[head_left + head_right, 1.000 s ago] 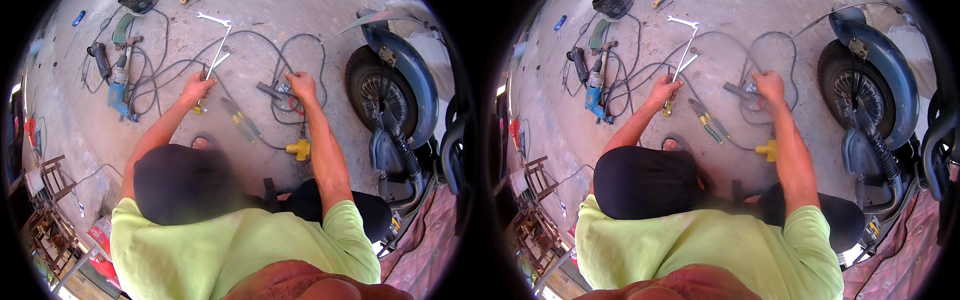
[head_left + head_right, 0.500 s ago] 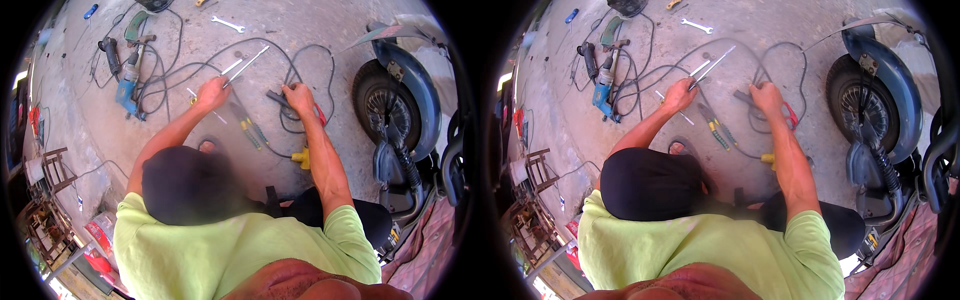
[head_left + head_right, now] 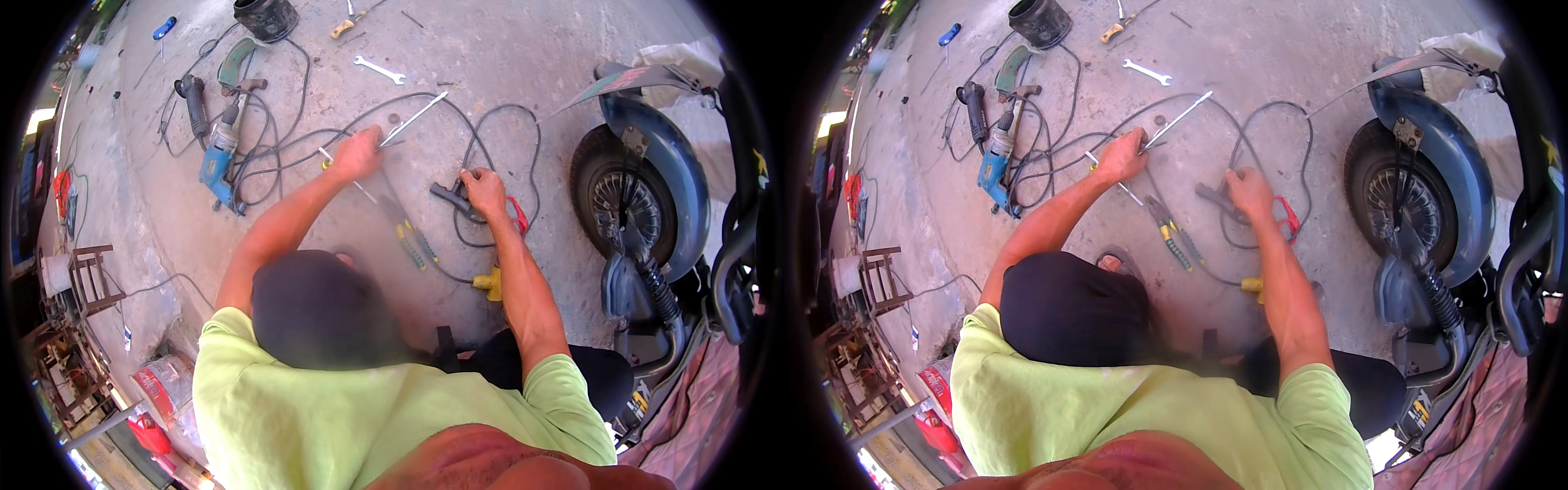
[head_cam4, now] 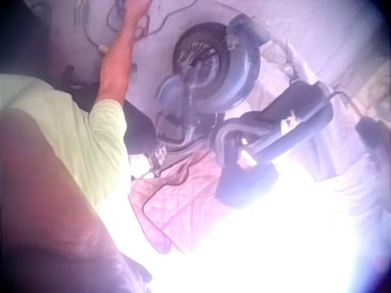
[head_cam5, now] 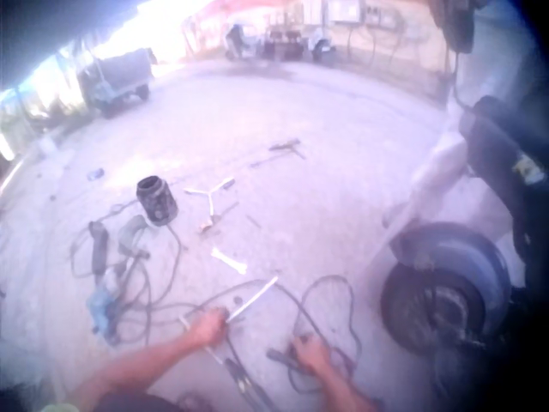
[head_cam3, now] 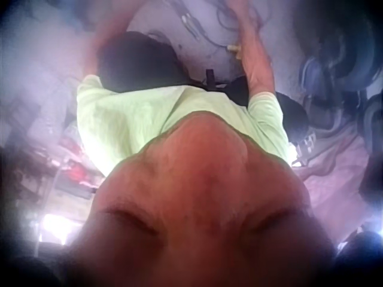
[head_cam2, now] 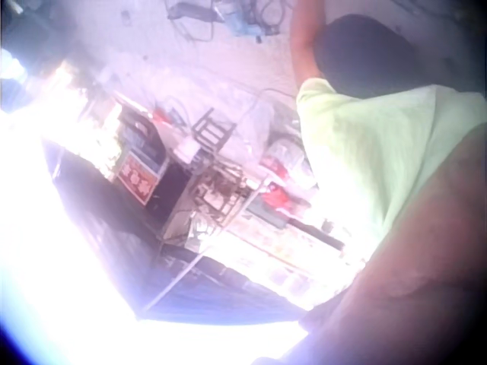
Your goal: The person uses a screwdriver and a T-handle socket wrench to disassemble a metal plate on a scooter, then manipulates wires and a yellow connector by hand.
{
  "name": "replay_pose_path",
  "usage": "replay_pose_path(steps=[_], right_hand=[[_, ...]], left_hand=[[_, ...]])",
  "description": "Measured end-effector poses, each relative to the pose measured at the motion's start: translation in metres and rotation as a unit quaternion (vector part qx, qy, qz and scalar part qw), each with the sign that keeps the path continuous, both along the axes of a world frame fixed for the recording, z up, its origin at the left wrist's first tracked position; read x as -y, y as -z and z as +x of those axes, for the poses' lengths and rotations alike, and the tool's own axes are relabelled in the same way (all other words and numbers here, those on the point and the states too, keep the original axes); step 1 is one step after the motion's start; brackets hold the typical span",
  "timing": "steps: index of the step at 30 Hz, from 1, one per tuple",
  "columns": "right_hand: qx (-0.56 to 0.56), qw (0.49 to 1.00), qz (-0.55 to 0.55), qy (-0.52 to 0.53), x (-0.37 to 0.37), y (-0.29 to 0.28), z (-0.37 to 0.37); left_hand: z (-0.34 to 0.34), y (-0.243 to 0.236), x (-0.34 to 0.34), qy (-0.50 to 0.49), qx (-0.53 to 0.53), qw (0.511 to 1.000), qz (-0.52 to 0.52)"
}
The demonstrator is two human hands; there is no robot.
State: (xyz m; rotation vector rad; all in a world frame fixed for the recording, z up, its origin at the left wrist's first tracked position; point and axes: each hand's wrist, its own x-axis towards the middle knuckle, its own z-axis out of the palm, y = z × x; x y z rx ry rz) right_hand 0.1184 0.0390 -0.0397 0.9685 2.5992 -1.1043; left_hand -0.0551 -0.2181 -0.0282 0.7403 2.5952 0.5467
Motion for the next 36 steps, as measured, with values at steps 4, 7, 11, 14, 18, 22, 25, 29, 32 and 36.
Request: replay_pose_path(steps=[4,7,11,14,18,22,25,29,32,36], right_hand=[[0.005,0.999,-0.036,-0.005,-0.003,-0.007,0.0],[-0.007,0.999,-0.043,0.002,-0.005,-0.001,0.002],[-0.005,1.0,-0.03,-0.004,-0.01,0.005,0.004],[-0.019,0.999,-0.031,-0.005,-0.009,0.01,0.005],[-0.03,0.999,-0.042,-0.006,-0.011,0.012,0.006],[-0.038,0.997,-0.069,0.014,-0.012,0.017,0.006],[-0.048,0.994,-0.097,0.026,-0.01,0.011,0.004],[-0.034,0.996,-0.083,0.025,-0.013,0.015,0.008],[-0.029,0.995,-0.093,0.022,-0.011,0.009,0.003],[-0.018,0.996,-0.087,0.025,-0.018,0.023,0.002]], left_hand=[[-0.009,-0.003,0.01,-0.01,0.045,0.999,0.014],[-0.025,-0.001,0.01,-0.044,0.078,0.994,0.066],[-0.024,-0.03,-0.016,-0.07,0.126,0.973,0.179],[-0.043,0.01,-0.03,-0.046,0.031,0.993,0.102],[-0.051,0.019,-0.043,-0.037,0.013,0.999,-0.007],[-0.054,0.016,-0.035,-0.046,0.035,0.998,-0.002],[-0.046,0.01,-0.016,-0.078,0.142,0.979,0.122],[-0.037,-0.029,0.021,-0.12,0.527,0.767,0.346],[-0.024,-0.048,0.029,-0.068,0.628,0.619,0.467],[-0.003,-0.059,0.002,-0.066,0.614,0.613,0.492]])
